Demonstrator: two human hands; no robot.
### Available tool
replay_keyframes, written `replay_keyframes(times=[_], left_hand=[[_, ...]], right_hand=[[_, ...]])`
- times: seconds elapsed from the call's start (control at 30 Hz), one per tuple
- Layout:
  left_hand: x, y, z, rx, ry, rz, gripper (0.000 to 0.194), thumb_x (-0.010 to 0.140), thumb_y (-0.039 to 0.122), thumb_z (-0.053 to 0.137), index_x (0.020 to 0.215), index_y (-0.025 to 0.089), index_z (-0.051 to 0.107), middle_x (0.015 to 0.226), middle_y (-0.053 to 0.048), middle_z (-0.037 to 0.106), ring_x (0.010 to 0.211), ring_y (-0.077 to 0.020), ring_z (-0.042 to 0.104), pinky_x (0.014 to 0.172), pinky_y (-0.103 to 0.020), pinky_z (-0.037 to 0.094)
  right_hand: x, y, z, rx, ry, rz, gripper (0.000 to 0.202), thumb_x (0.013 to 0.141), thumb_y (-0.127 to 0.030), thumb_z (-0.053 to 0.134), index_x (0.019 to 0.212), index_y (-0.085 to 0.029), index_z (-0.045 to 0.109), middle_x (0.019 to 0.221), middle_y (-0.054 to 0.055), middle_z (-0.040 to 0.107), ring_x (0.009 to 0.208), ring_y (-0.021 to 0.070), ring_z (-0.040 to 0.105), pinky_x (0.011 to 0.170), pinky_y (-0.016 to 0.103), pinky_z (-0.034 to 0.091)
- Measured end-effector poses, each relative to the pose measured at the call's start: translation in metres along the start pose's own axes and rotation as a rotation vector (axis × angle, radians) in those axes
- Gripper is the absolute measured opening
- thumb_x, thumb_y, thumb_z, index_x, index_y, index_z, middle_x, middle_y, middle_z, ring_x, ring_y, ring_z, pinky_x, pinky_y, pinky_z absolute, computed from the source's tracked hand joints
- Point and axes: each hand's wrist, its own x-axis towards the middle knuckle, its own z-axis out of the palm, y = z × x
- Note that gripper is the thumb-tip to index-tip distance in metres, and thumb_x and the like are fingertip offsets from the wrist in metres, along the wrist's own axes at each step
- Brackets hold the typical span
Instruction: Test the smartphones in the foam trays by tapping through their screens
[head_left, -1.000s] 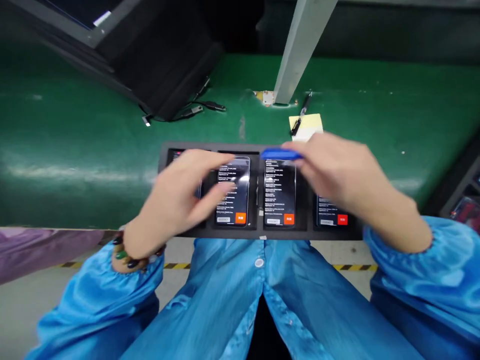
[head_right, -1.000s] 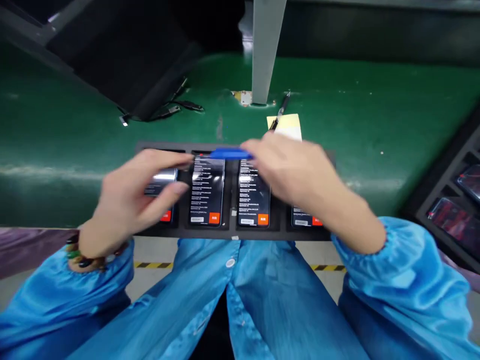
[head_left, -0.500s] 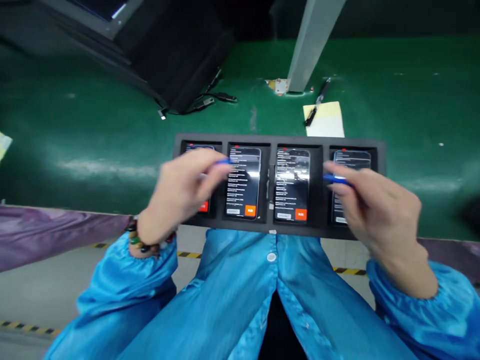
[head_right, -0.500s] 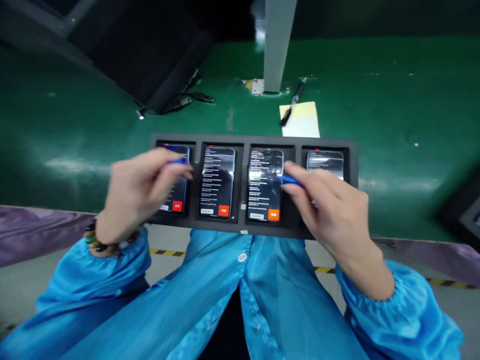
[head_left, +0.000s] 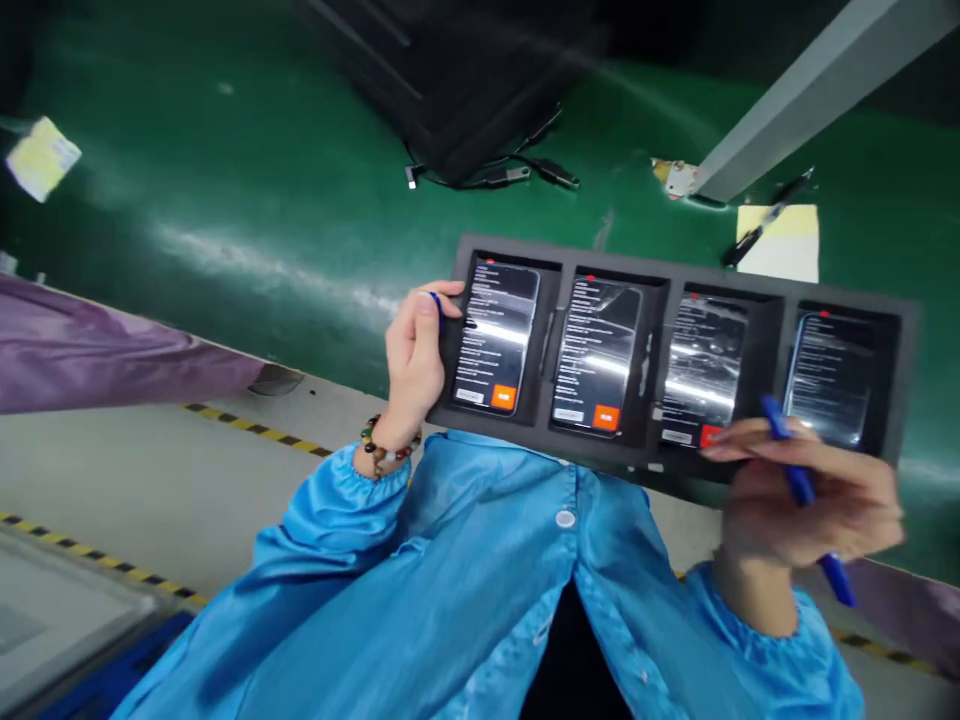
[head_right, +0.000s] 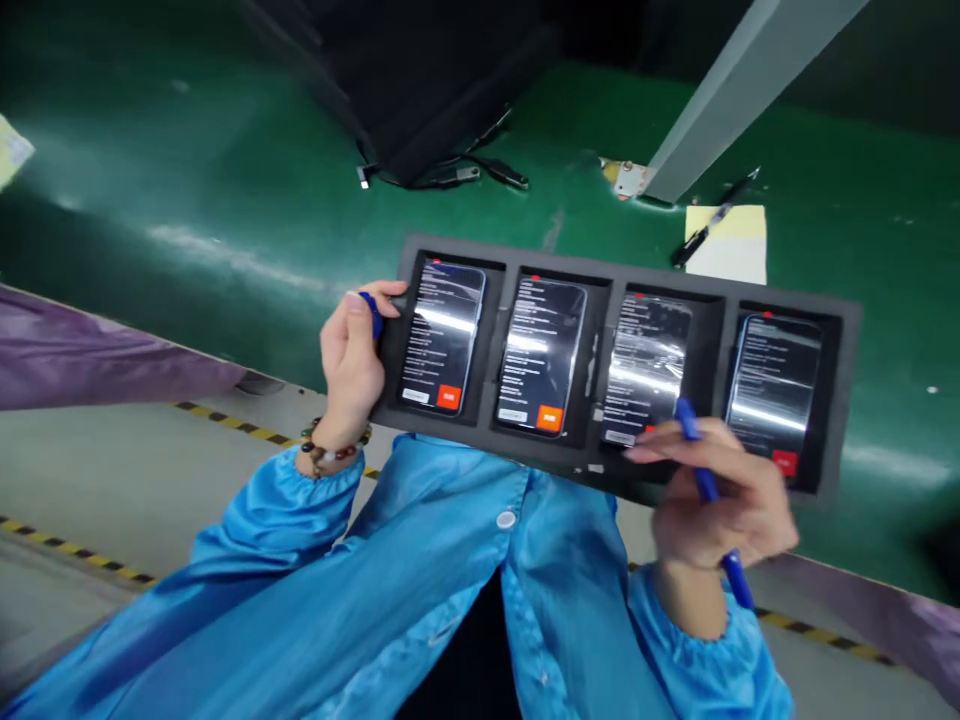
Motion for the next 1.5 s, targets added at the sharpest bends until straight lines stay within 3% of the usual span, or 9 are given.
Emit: replay_keyframes(times=[0.03,0.1,0.17,0.23,0.5,0.7,1.03,1.2,1.5], left_hand=[[-0.003,0.003,0.004,0.001,0.006,0.007,0.052,0.114,0.064,0.047,0.089,0.025,0.07,0.125,-0.009,0.08,0.12,-0.0237,0.071,0.11,-0.045,0.052],[-0.009,0.005,0.009,0.005,0.009,0.014,0.05,0.116,0.062,0.046,0.091,0.026,0.071,0.125,-0.008,0.079,0.121,-0.0237,0.071,0.111,-0.046,0.051],[-0.014,0.006,0.011,-0.002,0.006,0.024,0.048,0.117,0.058,0.045,0.093,0.026,0.071,0.126,-0.008,0.079,0.123,-0.0234,0.07,0.112,-0.047,0.05],[-0.016,0.006,0.011,-0.026,0.01,0.038,0.045,0.118,0.054,0.043,0.095,0.026,0.07,0.125,-0.007,0.078,0.122,-0.0228,0.069,0.113,-0.048,0.05],[-0.016,0.009,0.002,0.007,-0.047,0.108,0.041,0.12,0.047,0.038,0.099,0.027,0.066,0.124,-0.006,0.076,0.126,-0.024,0.068,0.112,-0.052,0.051],[-0.017,0.011,-0.002,0.023,-0.101,0.091,0.041,0.121,0.046,0.037,0.101,0.026,0.066,0.13,-0.006,0.075,0.131,-0.025,0.067,0.117,-0.055,0.051],[-0.018,0.014,-0.006,0.037,-0.125,0.025,0.05,0.119,0.058,0.035,0.1,0.026,0.069,0.134,-0.003,0.074,0.134,-0.0268,0.067,0.122,-0.059,0.05],[-0.018,0.015,-0.006,0.028,-0.135,0.025,0.048,0.12,0.055,0.035,0.101,0.026,0.068,0.135,-0.004,0.074,0.134,-0.0266,0.066,0.122,-0.059,0.05],[-0.019,0.017,-0.007,0.035,-0.13,0.01,0.047,0.12,0.054,0.036,0.101,0.026,0.068,0.136,-0.003,0.073,0.134,-0.026,0.066,0.122,-0.057,0.049]], right_hand=[[-0.003,-0.015,0.012,0.179,-0.009,-0.048,0.041,0.102,-0.073,0.048,0.1,-0.035,0.063,0.069,0.003,0.067,0.056,0.0276,0.07,0.056,0.048,0.058],[-0.016,-0.042,0.04,0.343,-0.251,-0.033,0.013,0.105,-0.041,0.064,0.115,-0.033,0.067,0.083,0.001,0.078,0.06,0.0217,0.074,0.049,0.035,0.056],[-0.031,-0.061,0.066,0.347,-0.472,-0.011,0.008,0.102,-0.025,0.071,0.108,-0.028,0.067,0.081,-0.002,0.078,0.057,0.0162,0.073,0.048,0.028,0.056],[-0.043,-0.07,0.085,0.312,-0.556,0.032,0.017,0.099,-0.02,0.076,0.102,-0.027,0.061,0.07,-0.008,0.072,0.049,0.0121,0.066,0.048,0.024,0.054],[-0.046,-0.077,0.098,0.006,-0.431,-0.075,0.047,0.1,-0.026,0.077,0.068,-0.025,0.043,0.054,-0.008,0.058,0.041,0.0084,0.052,0.043,0.026,0.043],[-0.048,-0.083,0.104,-0.053,-0.464,-0.131,0.045,0.1,-0.018,0.072,0.069,-0.023,0.04,0.055,-0.009,0.057,0.042,0.0067,0.049,0.046,0.026,0.039],[-0.04,-0.086,0.105,-0.153,-0.465,-0.239,0.045,0.091,-0.012,0.075,0.068,-0.024,0.038,0.056,-0.01,0.04,0.042,0.0055,0.034,0.041,0.025,0.033],[-0.04,-0.087,0.1,-0.161,-0.517,-0.202,0.046,0.093,-0.015,0.074,0.067,-0.024,0.037,0.057,-0.009,0.04,0.044,0.0062,0.033,0.043,0.025,0.035],[-0.048,-0.078,0.099,-0.137,-0.472,-0.093,0.048,0.097,-0.029,0.075,0.068,-0.025,0.036,0.056,-0.008,0.039,0.044,0.0077,0.033,0.045,0.028,0.033]])
